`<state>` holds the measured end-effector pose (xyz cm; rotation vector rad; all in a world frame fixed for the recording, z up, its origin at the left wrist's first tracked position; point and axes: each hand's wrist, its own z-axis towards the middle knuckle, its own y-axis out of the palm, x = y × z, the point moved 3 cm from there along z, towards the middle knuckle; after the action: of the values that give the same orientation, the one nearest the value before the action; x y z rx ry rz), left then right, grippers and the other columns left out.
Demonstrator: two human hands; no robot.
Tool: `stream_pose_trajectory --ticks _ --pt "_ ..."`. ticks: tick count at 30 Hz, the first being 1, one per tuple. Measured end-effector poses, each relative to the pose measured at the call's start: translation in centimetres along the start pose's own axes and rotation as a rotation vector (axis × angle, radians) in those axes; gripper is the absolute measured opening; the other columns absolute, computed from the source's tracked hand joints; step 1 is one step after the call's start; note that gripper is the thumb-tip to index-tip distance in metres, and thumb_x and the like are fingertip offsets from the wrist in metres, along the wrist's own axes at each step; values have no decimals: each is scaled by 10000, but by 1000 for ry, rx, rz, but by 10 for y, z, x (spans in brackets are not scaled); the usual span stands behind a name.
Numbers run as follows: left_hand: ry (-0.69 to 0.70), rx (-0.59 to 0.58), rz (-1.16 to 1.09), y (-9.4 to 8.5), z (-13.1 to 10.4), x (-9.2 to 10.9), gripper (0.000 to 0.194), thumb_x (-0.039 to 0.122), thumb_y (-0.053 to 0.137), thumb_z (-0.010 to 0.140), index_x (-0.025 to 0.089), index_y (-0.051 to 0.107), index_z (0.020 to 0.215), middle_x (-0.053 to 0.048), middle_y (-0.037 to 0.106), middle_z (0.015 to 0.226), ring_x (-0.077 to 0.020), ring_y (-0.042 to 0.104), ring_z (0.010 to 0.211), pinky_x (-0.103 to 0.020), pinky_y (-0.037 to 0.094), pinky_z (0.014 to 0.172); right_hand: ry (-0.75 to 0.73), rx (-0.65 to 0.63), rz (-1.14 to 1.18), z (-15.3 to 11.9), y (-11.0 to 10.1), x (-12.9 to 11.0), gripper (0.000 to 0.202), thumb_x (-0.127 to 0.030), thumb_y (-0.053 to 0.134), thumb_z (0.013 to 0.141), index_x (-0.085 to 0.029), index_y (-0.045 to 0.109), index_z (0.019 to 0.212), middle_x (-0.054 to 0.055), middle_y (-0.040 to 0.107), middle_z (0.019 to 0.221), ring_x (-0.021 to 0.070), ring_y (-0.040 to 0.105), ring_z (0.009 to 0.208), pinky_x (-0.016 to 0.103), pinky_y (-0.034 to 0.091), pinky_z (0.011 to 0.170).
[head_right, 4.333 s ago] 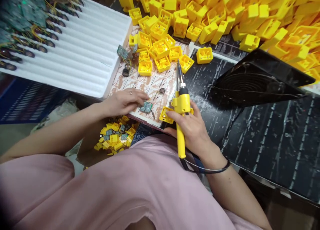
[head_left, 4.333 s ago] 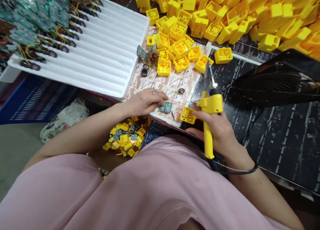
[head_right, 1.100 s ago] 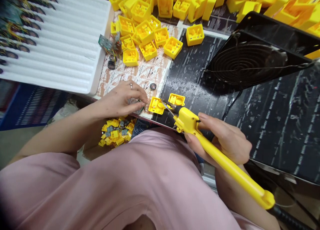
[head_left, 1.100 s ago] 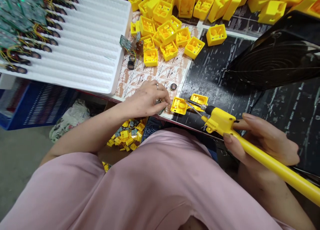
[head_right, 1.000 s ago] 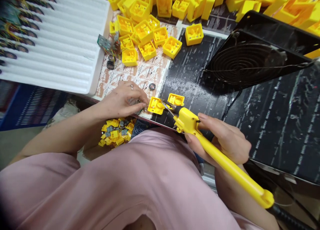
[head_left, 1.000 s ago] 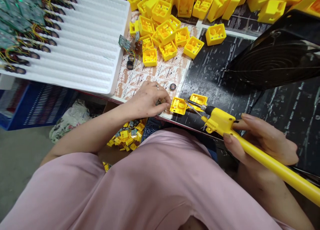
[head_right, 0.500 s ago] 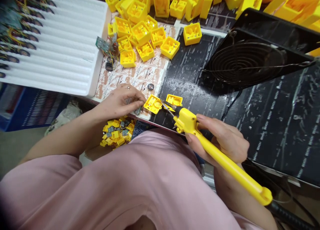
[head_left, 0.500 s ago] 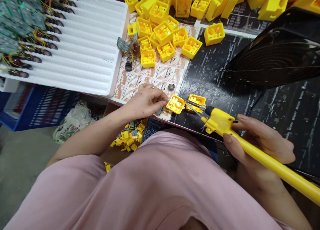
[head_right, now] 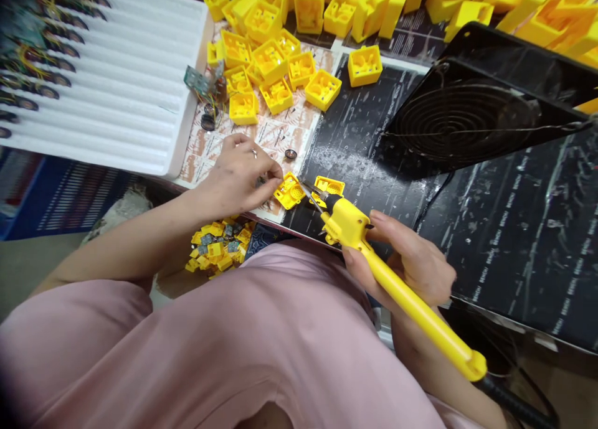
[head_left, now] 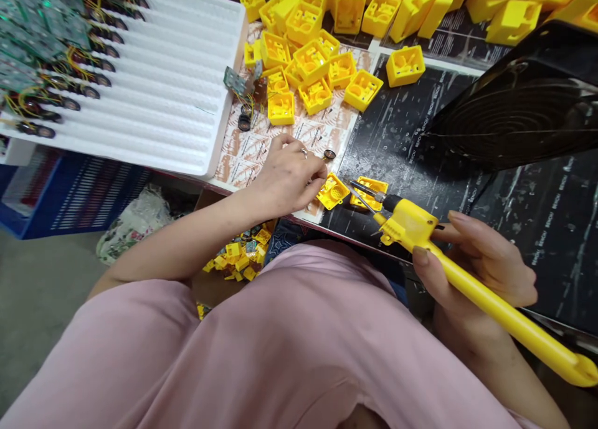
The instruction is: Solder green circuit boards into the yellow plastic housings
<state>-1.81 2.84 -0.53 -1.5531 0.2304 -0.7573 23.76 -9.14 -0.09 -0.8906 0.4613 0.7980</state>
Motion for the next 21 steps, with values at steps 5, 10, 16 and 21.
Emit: stream_pose_trajectory --ticks 5,10,16,21 --pt "64 8 210 5 3 8 252 262 420 968 219 635 845 -44 670 800 -243 566 924 -479 375 1016 -86 -93 65 -1 11 -7 553 -185 815 801 -330 636 1304 -9 772 900 201 720 675 334 590 522" --pt "72 -143 399 -1 8 19 257 251 394 986 201 624 882 -71 683 850 -266 583 987 -460 396 996 -141 -154 13 5 15 -15 321 -110 822 772 -265 649 994 1 737 807 168 699 648 274 541 472" --pt "95 -249 471 -4 12 24 270 243 373 982 171 632 957 -93 686 881 -278 600 1025 -469 416 994 -372 -189 -35 23 22 -28 272 -151 829 793 -206 590 910 12 705 712 148 692 588 228 541 480" --pt "112 -245 452 -5 12 25 260 235 382 972 165 631 945 -80 658 837 -267 598 1017 -472 430 1007 -326 -264 -34 25 13 -27 248 -139 796 818 -238 590 913 -1 723 759 149 700 607 243 547 492"
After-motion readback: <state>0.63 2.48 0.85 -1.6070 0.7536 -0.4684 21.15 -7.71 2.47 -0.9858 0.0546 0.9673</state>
